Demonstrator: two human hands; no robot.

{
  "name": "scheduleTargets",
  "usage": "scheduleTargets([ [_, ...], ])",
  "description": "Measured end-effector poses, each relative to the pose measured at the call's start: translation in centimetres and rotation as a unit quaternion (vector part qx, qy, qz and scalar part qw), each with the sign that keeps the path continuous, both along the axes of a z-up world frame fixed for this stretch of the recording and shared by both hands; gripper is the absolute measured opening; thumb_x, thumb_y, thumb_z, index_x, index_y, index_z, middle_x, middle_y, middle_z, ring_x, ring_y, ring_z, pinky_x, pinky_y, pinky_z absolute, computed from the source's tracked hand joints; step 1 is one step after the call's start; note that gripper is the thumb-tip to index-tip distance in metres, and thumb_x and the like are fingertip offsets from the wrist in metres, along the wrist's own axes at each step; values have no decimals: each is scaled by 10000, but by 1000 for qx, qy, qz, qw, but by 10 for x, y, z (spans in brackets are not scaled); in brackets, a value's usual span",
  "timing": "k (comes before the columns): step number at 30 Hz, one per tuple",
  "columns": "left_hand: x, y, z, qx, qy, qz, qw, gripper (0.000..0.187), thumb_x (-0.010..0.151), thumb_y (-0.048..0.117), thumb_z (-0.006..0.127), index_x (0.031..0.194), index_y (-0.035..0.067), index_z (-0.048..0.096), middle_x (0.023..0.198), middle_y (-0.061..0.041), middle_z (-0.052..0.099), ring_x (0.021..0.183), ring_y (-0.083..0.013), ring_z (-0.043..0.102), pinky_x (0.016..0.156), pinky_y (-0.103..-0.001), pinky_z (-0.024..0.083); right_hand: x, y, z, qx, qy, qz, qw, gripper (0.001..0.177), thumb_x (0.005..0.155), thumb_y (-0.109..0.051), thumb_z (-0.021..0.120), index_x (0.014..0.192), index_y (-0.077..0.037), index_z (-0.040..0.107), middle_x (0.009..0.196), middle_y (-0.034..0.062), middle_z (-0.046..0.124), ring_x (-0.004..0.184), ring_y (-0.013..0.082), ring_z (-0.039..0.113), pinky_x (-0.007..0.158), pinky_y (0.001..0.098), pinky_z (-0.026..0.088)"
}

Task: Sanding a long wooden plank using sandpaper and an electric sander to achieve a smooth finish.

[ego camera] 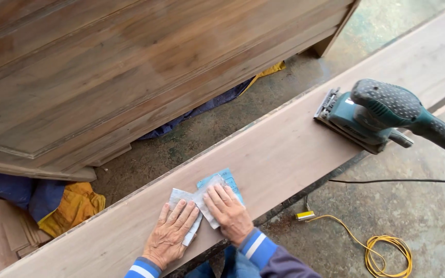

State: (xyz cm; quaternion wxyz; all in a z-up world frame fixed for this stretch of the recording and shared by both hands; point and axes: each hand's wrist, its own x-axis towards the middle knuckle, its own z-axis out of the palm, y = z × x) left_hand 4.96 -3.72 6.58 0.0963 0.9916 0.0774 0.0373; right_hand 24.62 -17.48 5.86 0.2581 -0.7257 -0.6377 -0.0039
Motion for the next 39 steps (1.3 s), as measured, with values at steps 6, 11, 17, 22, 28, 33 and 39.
scheduleTargets([
  [6, -20, 8, -4, -6, -6, 10, 1000, 607, 1004, 469, 406, 1533, 172, 399, 1617, -46, 349, 1506, -258, 256, 1235, -519, 114, 217, -6, -17, -75, -69, -224, 969, 451, 937, -70, 666, 1383, -114, 611, 1383, 199, 629, 1256, 405, 612, 1069, 477, 527],
  [11, -23, 10, -2, -19, -12, 24, 999, 615, 1004, 429, 449, 1556, 166, 388, 1638, -49, 343, 1529, -254, 252, 1252, -519, 116, 141, 51, -25, -42, -43, -253, 966, 500, 923, -16, 598, 1421, -38, 559, 1450, 230, 586, 1353, 401, 543, 1176, 499, 430],
  [17, -71, 39, -28, -5, 18, 63, 998, 741, 875, 373, 495, 1551, 125, 324, 1627, -104, 292, 1501, -299, 226, 1210, -562, 64, 1, 87, 0, -18, 22, -11, 1000, 649, 801, 30, 587, 1445, -30, 531, 1498, 204, 543, 1429, 370, 475, 1205, 536, 331],
  [22, -73, 76, -16, 37, -36, 192, 980, 723, 880, 437, 484, 1510, 119, 329, 1556, -131, 366, 1432, -312, 311, 1212, -573, 95, 122, 9, -13, -47, 18, -184, 982, 505, 909, -25, 593, 1410, -90, 585, 1426, 213, 594, 1328, 380, 573, 1098, 440, 493],
  [28, 135, 50, 7, -108, 12, 195, 975, 530, 930, 291, 518, 1369, -5, 503, 1015, -146, 609, 887, -269, 555, 829, -469, 414, 175, -64, -18, -25, -40, -384, 922, 484, 909, 26, 560, 1382, -63, 607, 1457, 197, 607, 1408, 374, 527, 1213, 489, 391],
  [33, 339, -8, -9, -166, -11, 124, 978, 485, 988, 263, 459, 1351, -56, 514, 1004, -173, 595, 836, -280, 553, 792, -459, 415, 175, -60, -26, -2, -14, -458, 889, 503, 911, 47, 545, 1397, -55, 622, 1476, 188, 596, 1418, 356, 523, 1231, 521, 335],
  [39, 315, -7, -18, -119, -136, 55, 982, 656, 923, 295, 500, 1469, -56, 401, 1243, -201, 576, 1007, -306, 540, 905, -464, 426, 176, -63, -28, 6, -11, -460, 888, 598, 826, 70, 550, 1414, -30, 598, 1492, 200, 579, 1434, 369, 501, 1235, 530, 339],
])
